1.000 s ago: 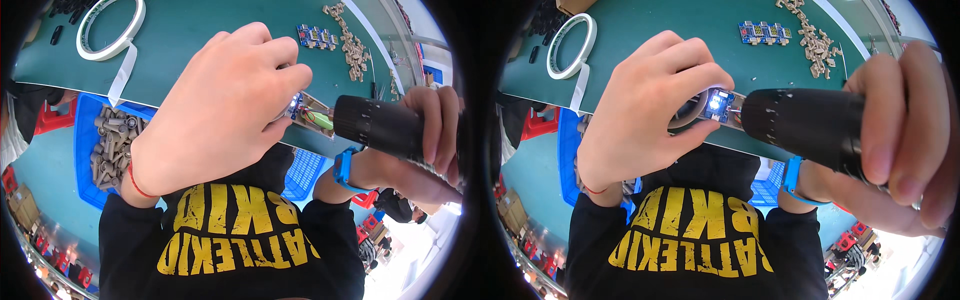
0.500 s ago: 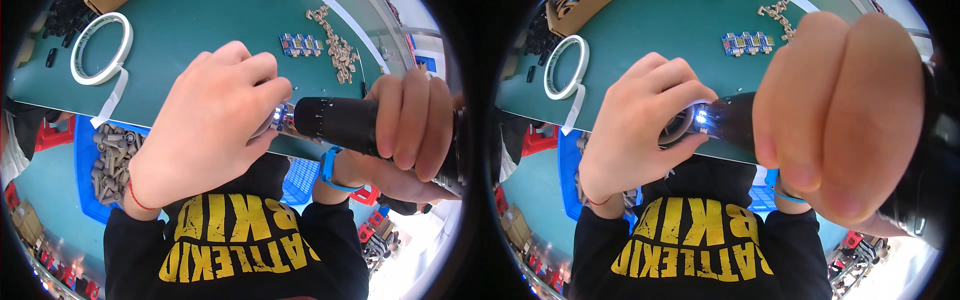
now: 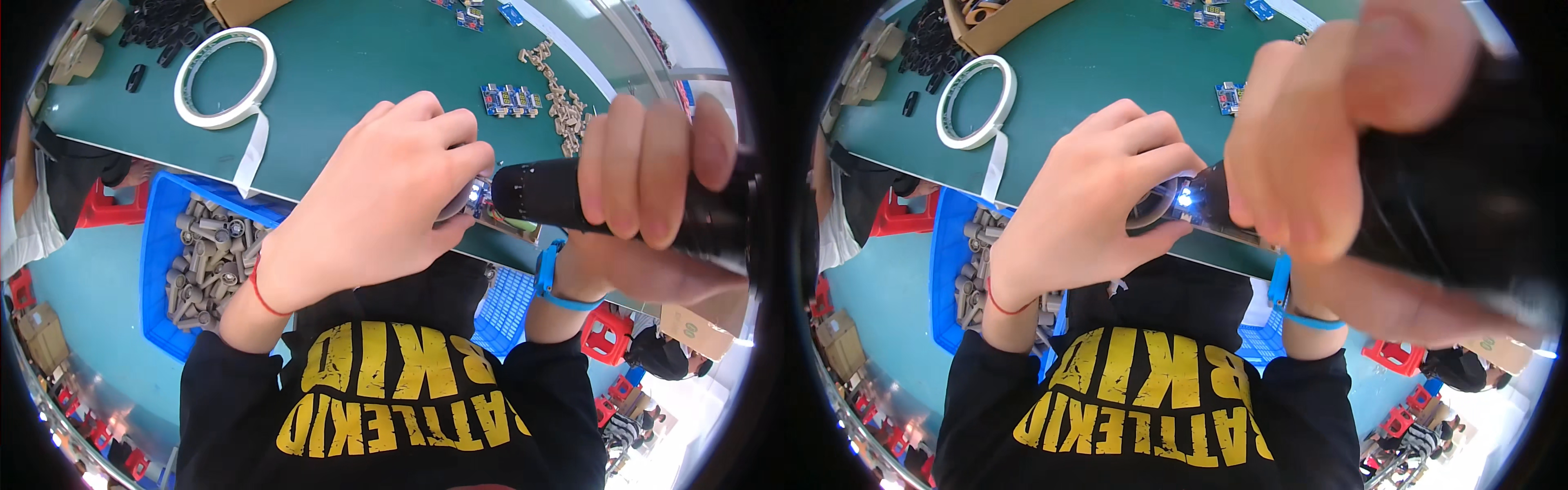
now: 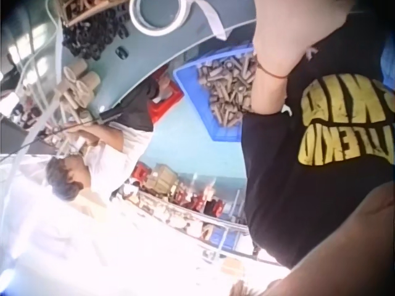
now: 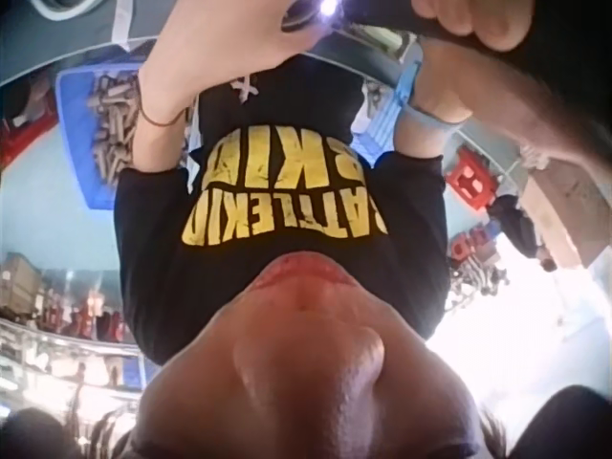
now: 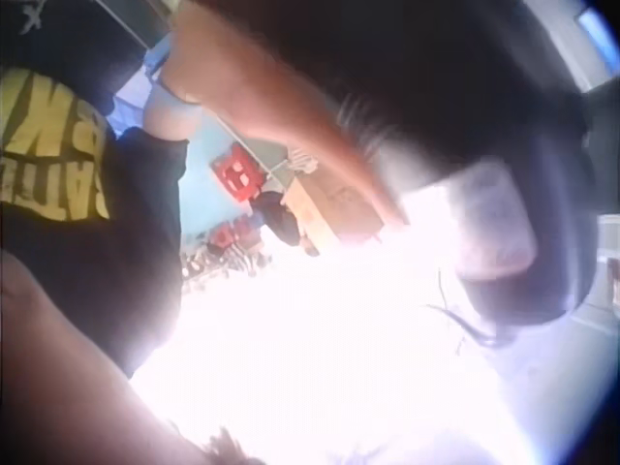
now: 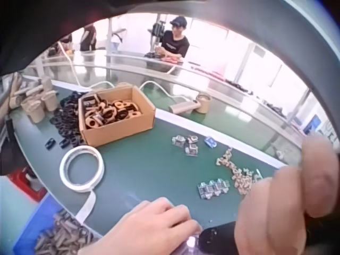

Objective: Assembling components of a handheld portable fan, including installing the PCB, battery, and casing using an electric screwdriver.

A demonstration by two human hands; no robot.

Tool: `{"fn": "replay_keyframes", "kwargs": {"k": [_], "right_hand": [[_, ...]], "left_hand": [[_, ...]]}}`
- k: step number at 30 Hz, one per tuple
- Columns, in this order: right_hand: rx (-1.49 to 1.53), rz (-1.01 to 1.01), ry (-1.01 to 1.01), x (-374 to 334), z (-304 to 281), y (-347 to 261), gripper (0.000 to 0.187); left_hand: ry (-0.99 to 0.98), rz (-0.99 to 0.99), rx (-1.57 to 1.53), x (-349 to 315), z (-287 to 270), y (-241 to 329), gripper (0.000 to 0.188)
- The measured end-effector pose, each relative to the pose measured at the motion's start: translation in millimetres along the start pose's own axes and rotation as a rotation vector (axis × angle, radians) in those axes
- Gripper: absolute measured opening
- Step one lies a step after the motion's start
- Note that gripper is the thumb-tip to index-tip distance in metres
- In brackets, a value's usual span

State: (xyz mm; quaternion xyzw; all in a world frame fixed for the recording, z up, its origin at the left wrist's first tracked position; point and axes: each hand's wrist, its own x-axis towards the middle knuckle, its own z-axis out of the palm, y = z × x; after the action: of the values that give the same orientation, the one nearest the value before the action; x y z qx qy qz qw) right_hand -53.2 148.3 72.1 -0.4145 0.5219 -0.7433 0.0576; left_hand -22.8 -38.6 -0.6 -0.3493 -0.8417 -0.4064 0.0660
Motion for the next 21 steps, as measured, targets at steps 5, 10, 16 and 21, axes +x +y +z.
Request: {"fn": "replay_keyframes", "kwargs": {"k": [5,10,16,21], "right_hand": [[-0.087,-0.015,-0.169,7.7,-1.3,0.4,0.069],[-0.049,-0.054,-0.069,-0.3,-0.3,1.8,0.076],[0.088,-0.225,0.108,-14.1,-16.7,-3.2,0.087],[0.089,-0.298,0.292,-23.3,-19.4,0.2,0.091]], "left_hand": [[0.078,0.057,0.003,-2.7,2.0,-4.9,0.033],[-0.003,0.041,0.057,1.2,-2.4,-4.7,0.033],[-0.083,0.029,0.084,6.9,-6.0,-4.0,0.036],[-0.127,0.001,0.069,12.8,-11.8,4.1,0.045]]}}
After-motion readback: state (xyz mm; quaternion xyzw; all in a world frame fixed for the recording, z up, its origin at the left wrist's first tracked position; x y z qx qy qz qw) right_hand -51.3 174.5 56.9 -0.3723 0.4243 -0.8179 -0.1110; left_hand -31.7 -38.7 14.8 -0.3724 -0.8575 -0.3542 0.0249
